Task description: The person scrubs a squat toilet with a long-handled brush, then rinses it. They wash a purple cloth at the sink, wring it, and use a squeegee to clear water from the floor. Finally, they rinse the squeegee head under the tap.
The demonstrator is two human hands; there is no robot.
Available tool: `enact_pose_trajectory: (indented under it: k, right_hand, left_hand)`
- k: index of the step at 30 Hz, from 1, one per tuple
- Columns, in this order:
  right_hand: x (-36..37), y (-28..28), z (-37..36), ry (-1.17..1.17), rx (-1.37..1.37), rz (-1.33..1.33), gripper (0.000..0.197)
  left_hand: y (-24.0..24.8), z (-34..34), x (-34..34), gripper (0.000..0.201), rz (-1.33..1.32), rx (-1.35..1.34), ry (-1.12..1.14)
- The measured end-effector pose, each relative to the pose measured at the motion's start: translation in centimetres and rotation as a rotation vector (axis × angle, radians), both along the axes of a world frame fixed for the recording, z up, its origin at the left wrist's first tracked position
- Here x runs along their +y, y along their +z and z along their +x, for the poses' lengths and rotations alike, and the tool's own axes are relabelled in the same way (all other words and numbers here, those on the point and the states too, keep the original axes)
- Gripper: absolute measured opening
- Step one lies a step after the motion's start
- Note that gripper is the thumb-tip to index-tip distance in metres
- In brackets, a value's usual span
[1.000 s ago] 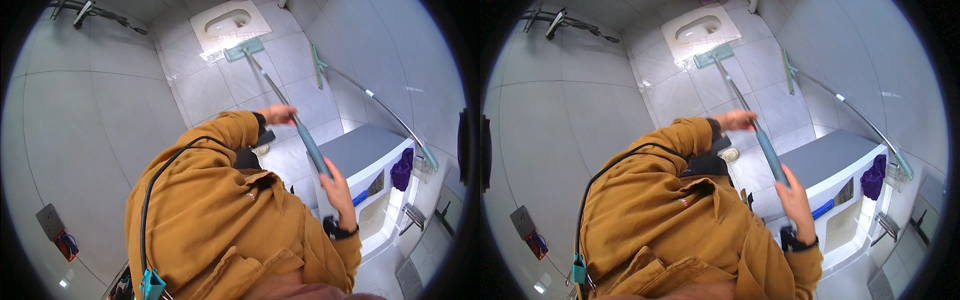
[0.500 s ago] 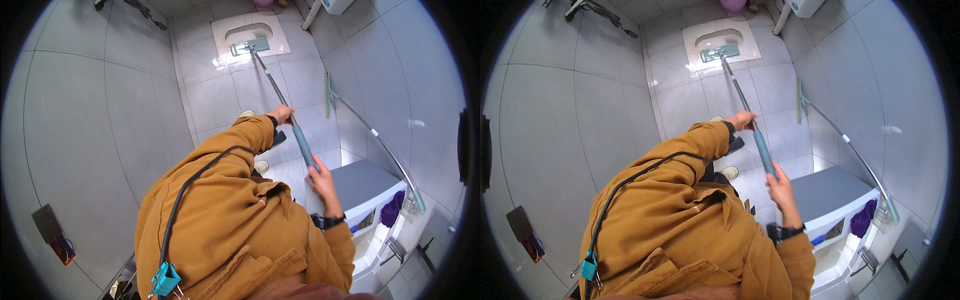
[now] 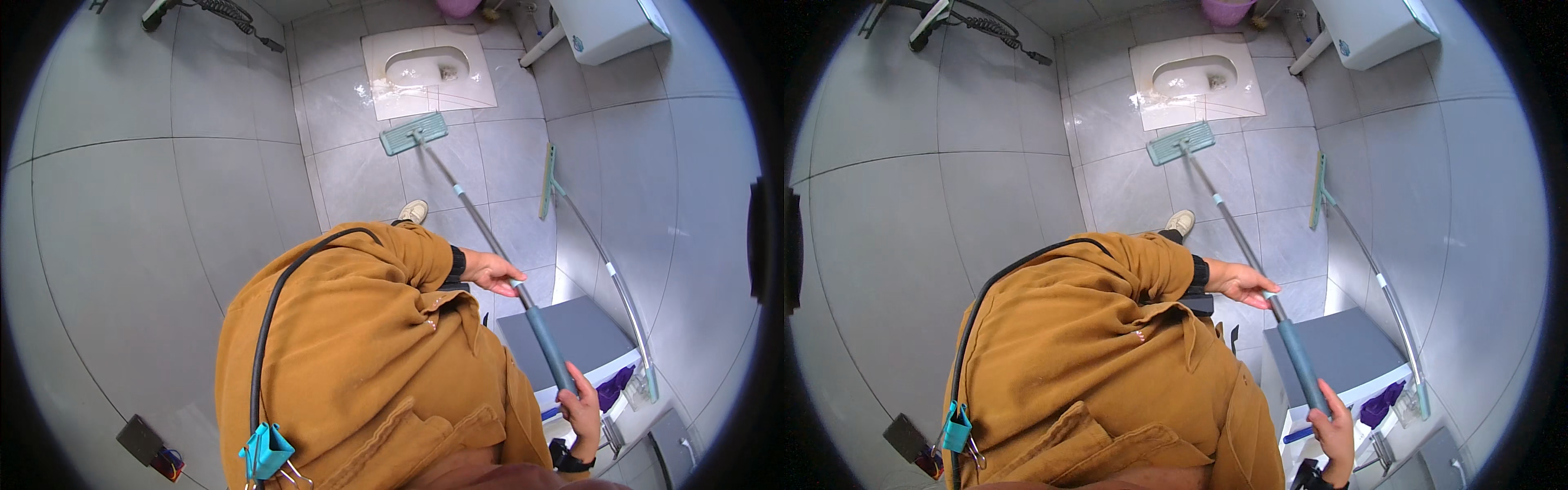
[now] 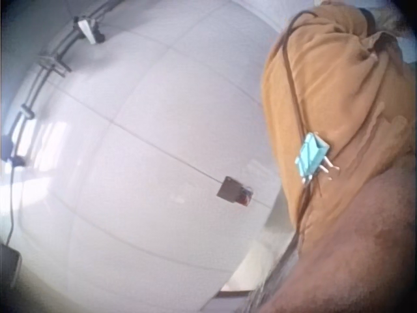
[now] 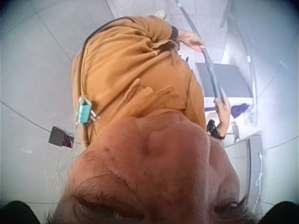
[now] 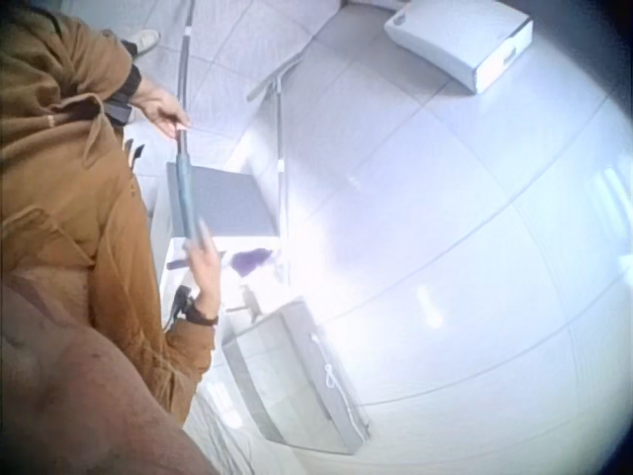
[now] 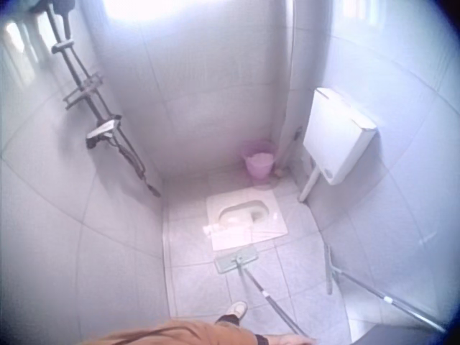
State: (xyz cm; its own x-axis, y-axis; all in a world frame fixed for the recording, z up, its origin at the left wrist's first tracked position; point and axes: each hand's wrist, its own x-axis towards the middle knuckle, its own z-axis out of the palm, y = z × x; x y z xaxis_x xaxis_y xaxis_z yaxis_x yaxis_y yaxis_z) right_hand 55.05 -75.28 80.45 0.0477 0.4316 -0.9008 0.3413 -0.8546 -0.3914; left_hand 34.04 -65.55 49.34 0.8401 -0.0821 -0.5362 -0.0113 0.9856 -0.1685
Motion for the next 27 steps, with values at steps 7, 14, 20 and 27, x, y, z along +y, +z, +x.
enact_pose_trajectory:
  k: [7,14,20,27]
  right_hand:
    - [5.7,-9.3,-9.4,0.179,-0.039,0.122,0.051]
    - [11.5,-7.0,-14.2,0.54,-0.171,0.559,0.047]
    - [16.5,2.3,-11.8,0.666,-0.373,0.744,0.047]
    - [27.7,-2.2,-15.6,0.495,0.133,1.078,0.032]
  left_hand:
    - [-6.7,-8.3,5.9,0.016,0.151,0.382,0.115]
    - [-4.1,-9.4,14.9,0.015,0.295,0.33,0.472]
    - [4.5,-9.2,17.4,0.014,0.186,0.131,0.691]
    - [1.9,-18.0,21.5,0.015,0.064,0.272,0.99]
